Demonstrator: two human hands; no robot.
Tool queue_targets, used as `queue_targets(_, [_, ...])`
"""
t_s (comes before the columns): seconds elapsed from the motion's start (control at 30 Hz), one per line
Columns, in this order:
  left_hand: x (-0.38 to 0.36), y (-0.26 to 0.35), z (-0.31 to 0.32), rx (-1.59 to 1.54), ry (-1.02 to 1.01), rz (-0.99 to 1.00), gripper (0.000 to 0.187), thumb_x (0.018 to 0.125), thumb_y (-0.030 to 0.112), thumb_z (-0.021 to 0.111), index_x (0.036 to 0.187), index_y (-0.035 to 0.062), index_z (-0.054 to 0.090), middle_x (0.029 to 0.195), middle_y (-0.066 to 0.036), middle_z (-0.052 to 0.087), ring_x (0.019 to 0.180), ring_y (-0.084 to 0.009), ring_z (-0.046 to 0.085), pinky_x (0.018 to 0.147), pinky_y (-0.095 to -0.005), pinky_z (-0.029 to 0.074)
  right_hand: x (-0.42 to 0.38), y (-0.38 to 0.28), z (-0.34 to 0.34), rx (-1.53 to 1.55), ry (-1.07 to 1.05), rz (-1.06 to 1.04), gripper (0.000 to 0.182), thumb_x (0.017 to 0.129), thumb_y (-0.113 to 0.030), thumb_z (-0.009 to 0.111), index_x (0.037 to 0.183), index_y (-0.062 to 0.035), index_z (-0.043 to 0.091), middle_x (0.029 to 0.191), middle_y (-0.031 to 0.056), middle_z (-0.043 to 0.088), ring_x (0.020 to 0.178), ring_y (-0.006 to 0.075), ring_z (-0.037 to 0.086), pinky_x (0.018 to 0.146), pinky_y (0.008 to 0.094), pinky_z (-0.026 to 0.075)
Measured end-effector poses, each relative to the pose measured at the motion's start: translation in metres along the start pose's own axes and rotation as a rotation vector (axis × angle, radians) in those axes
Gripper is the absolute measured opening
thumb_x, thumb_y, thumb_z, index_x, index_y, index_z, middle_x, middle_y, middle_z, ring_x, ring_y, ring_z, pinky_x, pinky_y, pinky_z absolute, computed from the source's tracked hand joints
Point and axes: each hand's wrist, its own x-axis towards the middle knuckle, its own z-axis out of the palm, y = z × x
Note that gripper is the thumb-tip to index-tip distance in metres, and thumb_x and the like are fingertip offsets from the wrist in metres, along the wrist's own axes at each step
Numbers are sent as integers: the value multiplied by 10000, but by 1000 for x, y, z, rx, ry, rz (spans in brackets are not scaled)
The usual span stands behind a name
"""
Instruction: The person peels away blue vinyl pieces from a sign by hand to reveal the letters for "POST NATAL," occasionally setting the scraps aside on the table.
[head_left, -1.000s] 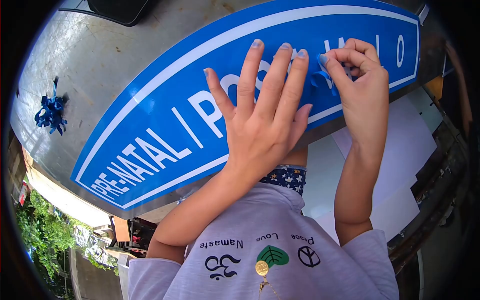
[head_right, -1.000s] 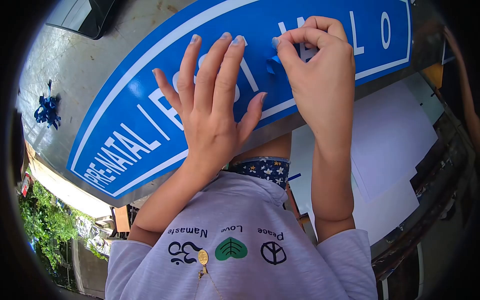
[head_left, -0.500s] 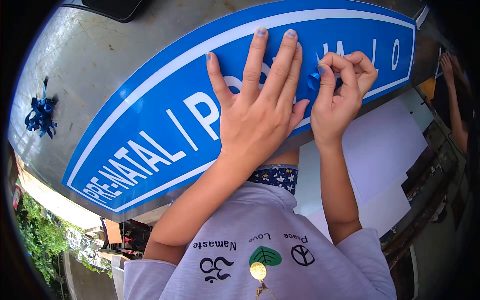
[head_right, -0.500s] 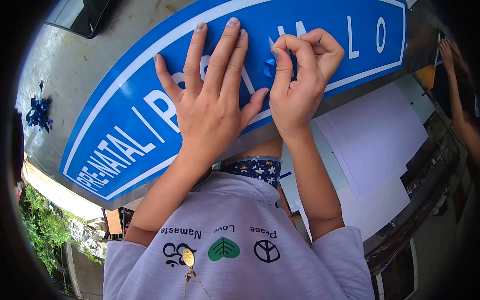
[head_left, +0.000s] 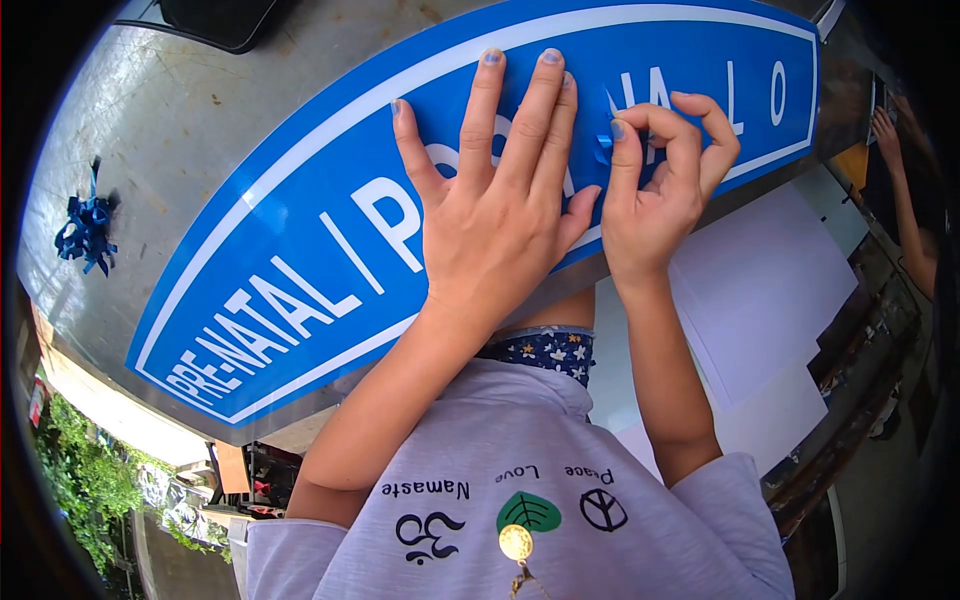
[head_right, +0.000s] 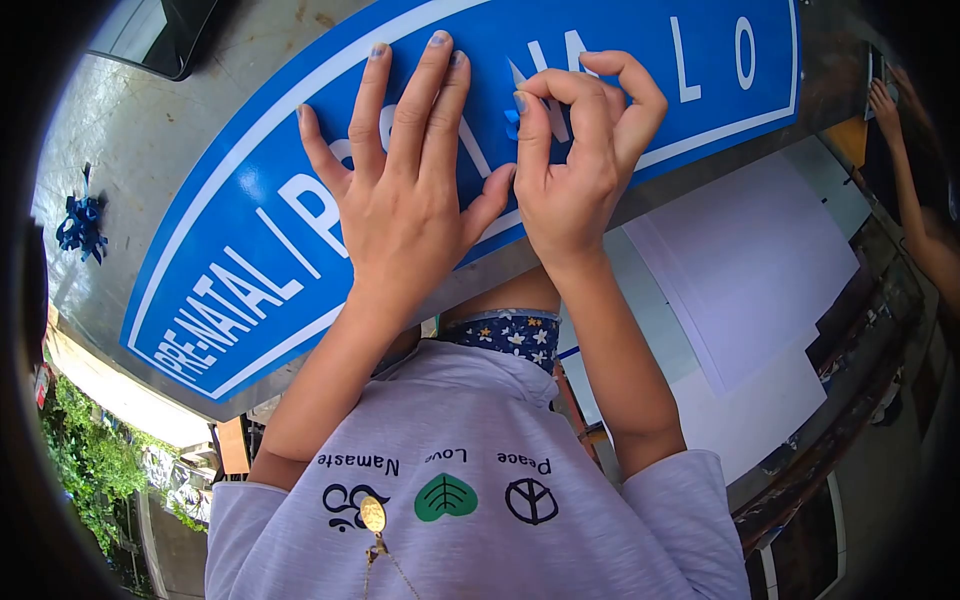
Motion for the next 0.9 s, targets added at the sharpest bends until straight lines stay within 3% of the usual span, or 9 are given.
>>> queue_targets(0.07, [0, 0, -1, 7, 7, 2, 672, 688, 413, 679, 1290, 128, 595, 1457, 19, 432, 1387, -262, 331, 1080, -696, 54, -4, -5, 3, 67, 30, 69, 159, 788, -9, 727, 913, -11, 629, 1145, 131, 475, 793, 143, 580, 664, 239, 490])
queue_targets(0.17, [0, 2, -5, 71, -31, 0, 711, 738, 464, 686, 1356, 149, 529, 1455, 33, 432, 1393, -244, 310, 1110, -610, 60, -4, -11, 11, 274, 115, 164, 233, 766, -24, 757, 937, -23, 599, 1154, 132, 483, 756, 143, 584, 662, 243, 487])
queue_targets(0.3, [0, 2, -4, 52, -29, -6, 712, 741, 453, 686, 1366, 157, 517, 1461, 30, 425, 1399, -245, 299, 1115, -604, 61, 2, -15, 13, 223, 70, 271, 313, 737, -49, 793, 958, -24, 573, 973, 65, 566, 714, 116, 578, 650, 257, 477])
queue_targets(0.33, [0, 2, -4, 55, -36, -6, 714, 742, 449, 687, 1370, 159, 512, 1463, 29, 422, 1401, -245, 297, 1117, -601, 60, 6, -20, 15, 254, 108, 325, 294, 738, -54, 792, 955, -24, 596, 860, 33, 566, 672, 111, 567, 648, 259, 476])
queue_targets(0.47, [-1, 1, -2, 42, -36, -8, 721, 741, 439, 690, 1379, 162, 502, 1466, 26, 418, 1405, -245, 293, 1118, -601, 55, 9, -24, 12, 84, 61, 284, 243, 752, -48, 775, 943, -25, 626, 940, 54, 554, 634, 116, 555, 640, 261, 477])
queue_targets(0.57, [-1, -1, 1, 23, 8, 11, 684, 725, 437, 664, 1325, 128, 555, 1467, 13, 415, 1395, -256, 313, 1100, -663, 43, 10, -27, 13, 40, 82, 285, 175, 767, -33, 752, 907, -15, 647, 1028, 82, 527, 597, 111, 541, 622, 258, 474])
queue_targets(0.63, [0, 0, -1, 26, -8, 4, 680, 729, 437, 660, 1324, 126, 555, 1465, 14, 417, 1393, -256, 316, 1099, -665, 53, 12, -32, 11, 39, 48, 384, 114, 784, -16, 722, 867, 0, 645, 1103, 106, 492, 575, 111, 531, 606, 257, 469])
queue_targets(0.87, [0, 0, -1, 31, -2, 2, 665, 742, 449, 643, 1315, 123, 562, 1455, 14, 427, 1391, -251, 320, 1097, -667, 69, 14, -22, 14, 26, 19, 266, 30, 821, 27, 647, 844, 14, 633, 1101, 110, 483, 542, 123, 512, 585, 255, 455])
queue_targets(0.9, [0, 1, -2, 40, -16, -1, 708, 737, 456, 665, 1351, 133, 524, 1459, 16, 421, 1397, -248, 306, 1104, -632, 65, 13, -20, 13, 29, 9, 237, 23, 826, 32, 638, 841, 18, 629, 1097, 109, 483, 545, 122, 511, 583, 254, 454])
